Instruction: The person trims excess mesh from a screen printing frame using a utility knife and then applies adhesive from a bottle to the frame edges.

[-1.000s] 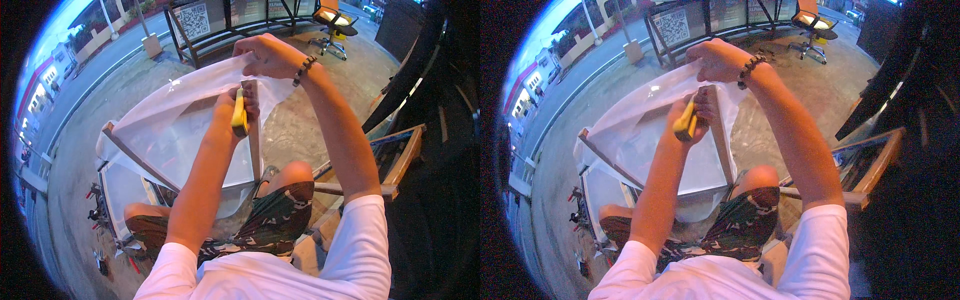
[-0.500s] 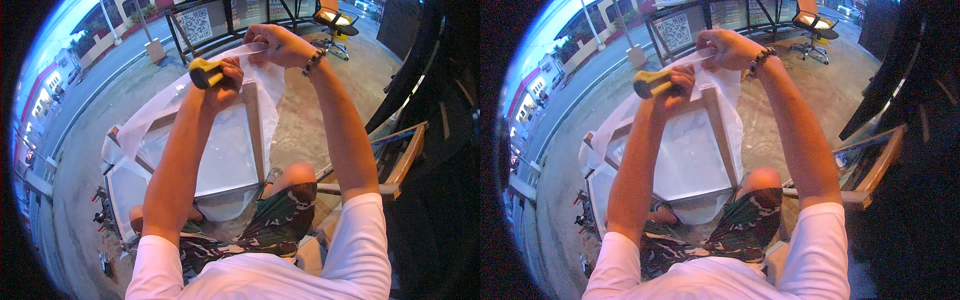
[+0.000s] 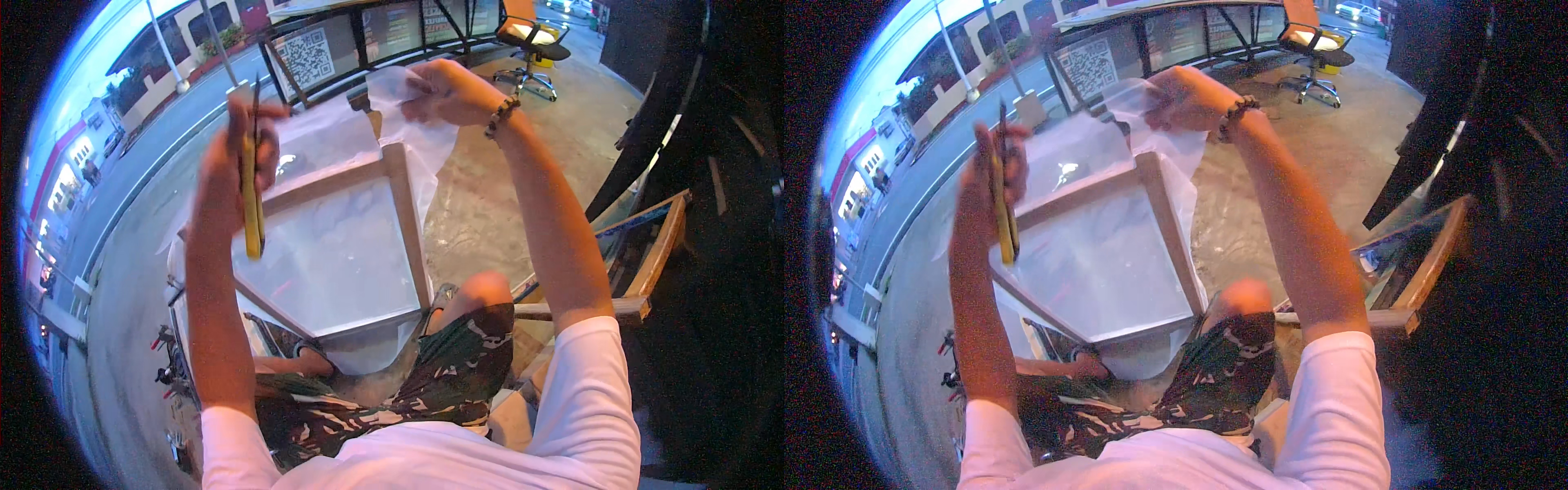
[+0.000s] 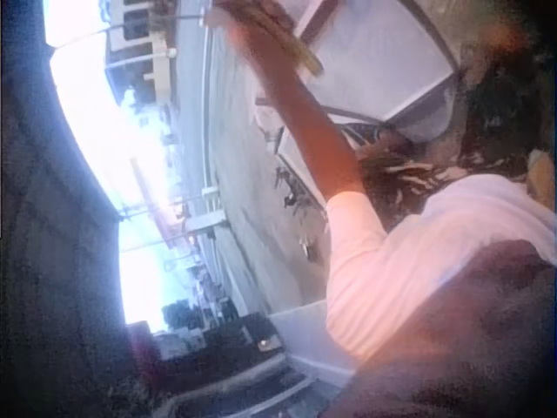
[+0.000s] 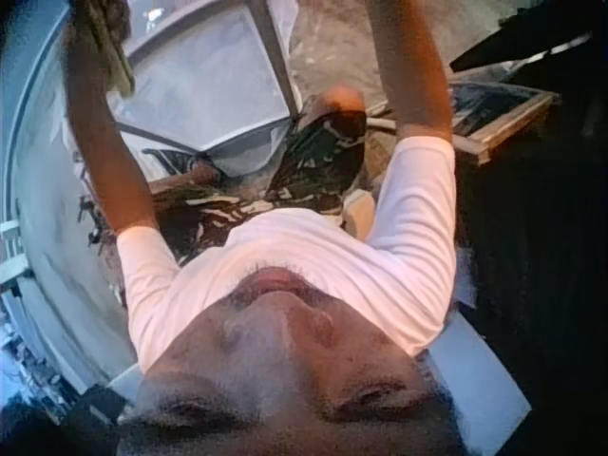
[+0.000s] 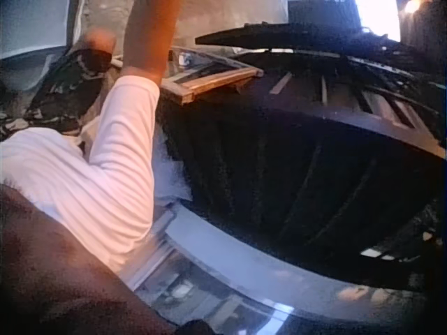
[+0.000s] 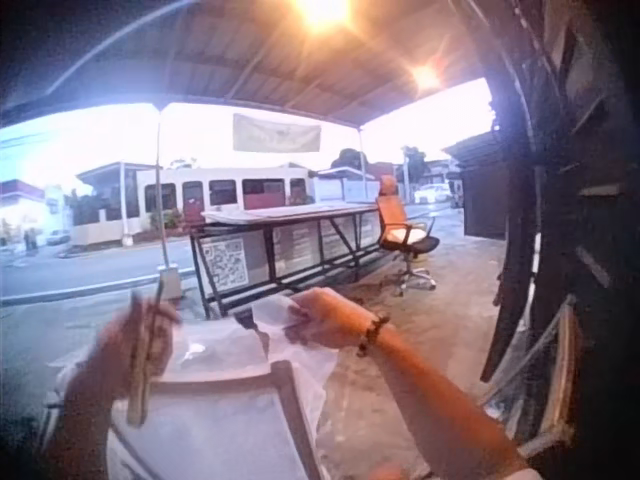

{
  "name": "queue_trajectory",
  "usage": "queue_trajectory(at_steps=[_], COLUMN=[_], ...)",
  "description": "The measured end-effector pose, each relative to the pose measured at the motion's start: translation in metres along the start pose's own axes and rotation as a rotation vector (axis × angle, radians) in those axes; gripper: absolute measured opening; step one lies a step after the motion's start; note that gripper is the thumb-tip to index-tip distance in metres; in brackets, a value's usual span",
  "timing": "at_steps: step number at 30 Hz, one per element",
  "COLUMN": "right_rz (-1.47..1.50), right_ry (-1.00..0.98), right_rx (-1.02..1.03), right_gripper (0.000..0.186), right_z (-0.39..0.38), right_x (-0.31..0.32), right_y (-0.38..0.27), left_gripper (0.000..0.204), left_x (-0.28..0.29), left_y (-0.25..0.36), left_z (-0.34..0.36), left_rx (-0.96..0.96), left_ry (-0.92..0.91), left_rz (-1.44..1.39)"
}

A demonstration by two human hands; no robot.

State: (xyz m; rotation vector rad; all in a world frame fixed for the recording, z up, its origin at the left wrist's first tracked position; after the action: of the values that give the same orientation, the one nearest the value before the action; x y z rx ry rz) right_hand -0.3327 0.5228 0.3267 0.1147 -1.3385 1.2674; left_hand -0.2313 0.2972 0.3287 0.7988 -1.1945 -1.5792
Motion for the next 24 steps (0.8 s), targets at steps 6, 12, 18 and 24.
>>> queue_trajectory(at_steps=[6, 12, 18, 24], right_rz=[0.02, -0.209, 0.112, -0.17], right_ry=[0.037, 0.051, 0.048, -0.236], right_rx=[0.015, 0.073, 0.043, 0.011], right_gripper=[0.017, 0.024, 0.022, 0.059], right_z=[0.002, 0.013, 0.01, 0.007], right_x=[0.007, 0.0, -0.006, -0.041], right_y=[0.008, -0.017, 0.016, -0.016], left_gripper=[0.034, 0.055, 0.051, 0.045], left_x=[0.028, 0.072, 0.066, 0.094], left_y=[-0.065, -0.075, -0.089, -0.093], left_z=[-0.025, -0.006, 0.008, 0.0], left_rx=[-0.074, 0.217, 0.227, 0.16], left_ry=[0.134, -0.007, -0.12, 0.0], left_rz=[0.825, 1.273, 1.197, 1.022])
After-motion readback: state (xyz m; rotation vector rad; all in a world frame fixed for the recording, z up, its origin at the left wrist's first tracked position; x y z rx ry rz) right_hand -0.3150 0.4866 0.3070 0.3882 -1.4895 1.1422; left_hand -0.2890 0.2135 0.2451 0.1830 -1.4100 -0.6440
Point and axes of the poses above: each hand's wrist, its own z-axis towards the middle knuckle, its own x-axis out of the back of the hand, y = z × x, the point moved 9 cm from there along z, towards the middle knuckle, and after that the axes turned 8 degrees about -y, right-handed, at the moved point
